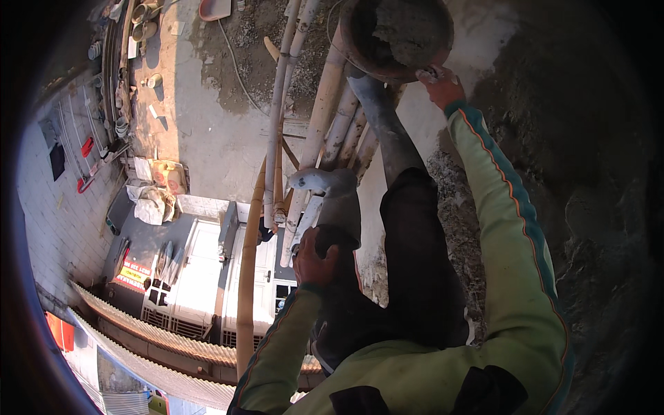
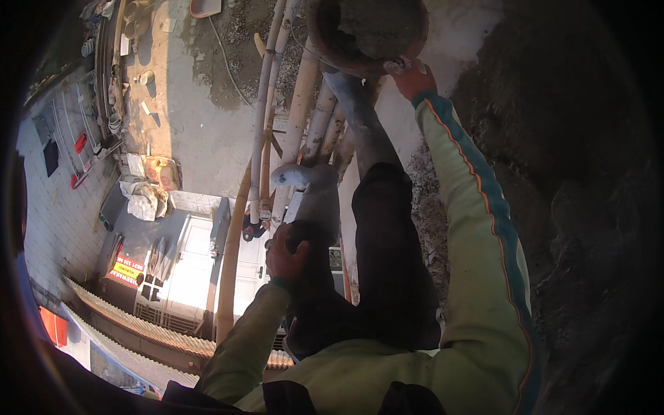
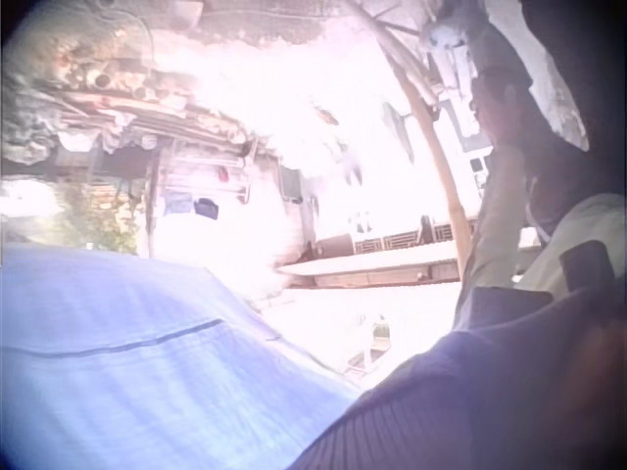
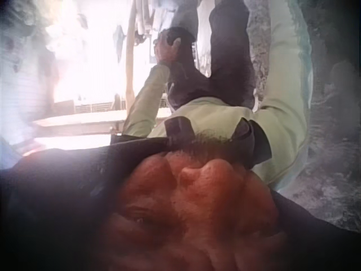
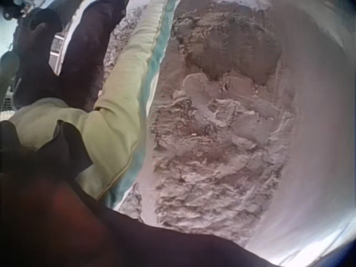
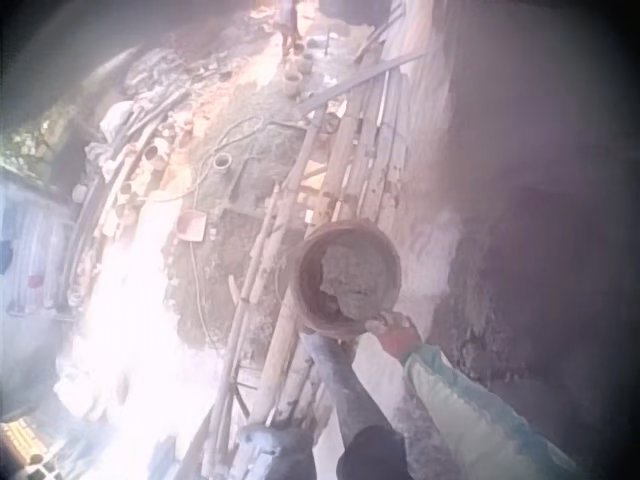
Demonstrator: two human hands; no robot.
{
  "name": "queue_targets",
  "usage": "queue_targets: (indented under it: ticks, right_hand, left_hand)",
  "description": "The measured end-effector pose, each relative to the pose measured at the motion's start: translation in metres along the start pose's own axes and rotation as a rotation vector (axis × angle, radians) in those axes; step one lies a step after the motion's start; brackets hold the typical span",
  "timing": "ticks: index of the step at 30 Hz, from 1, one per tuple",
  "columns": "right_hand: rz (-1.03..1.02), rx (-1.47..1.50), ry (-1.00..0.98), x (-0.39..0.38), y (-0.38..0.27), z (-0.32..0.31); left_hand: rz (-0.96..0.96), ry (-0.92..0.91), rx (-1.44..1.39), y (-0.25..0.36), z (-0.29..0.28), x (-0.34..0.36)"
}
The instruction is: The person scoops wet cement from a bucket and applies it to a vertical wall using a trowel. They repeatedly smooth the surface with a flat tool while standing on scaffolding.
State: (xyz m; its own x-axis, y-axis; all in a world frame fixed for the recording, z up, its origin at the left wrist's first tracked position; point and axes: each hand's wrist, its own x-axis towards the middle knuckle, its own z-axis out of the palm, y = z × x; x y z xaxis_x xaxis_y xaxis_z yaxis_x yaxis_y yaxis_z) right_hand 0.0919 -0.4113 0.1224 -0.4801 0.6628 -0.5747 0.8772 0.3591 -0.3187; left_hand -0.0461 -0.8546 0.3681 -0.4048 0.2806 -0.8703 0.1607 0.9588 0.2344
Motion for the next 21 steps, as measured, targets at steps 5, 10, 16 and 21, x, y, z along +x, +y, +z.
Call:
queue_targets:
  ticks: [5,10,16,21]
  right_hand:
    - [0.107,0.766,-0.497,-0.095,-0.11,-0.106]
    - [0.422,1.402,-0.507,-0.175,-0.077,-0.199]
    - [0.781,0.746,0.398,-0.258,0.053,-0.226]
    - [0.343,0.045,0.24,-0.254,0.039,-0.172]
  left_hand:
    - [0.026,0.035,-0.077,0.002,0.0,-0.009]
    - [0.063,0.038,-0.007,0.018,-0.011,-0.001]
    - [0.054,0.049,-0.042,0.002,-0.005,-0.001]
    - [0.033,-0.004,-0.082,-0.007,0.0,-0.008]
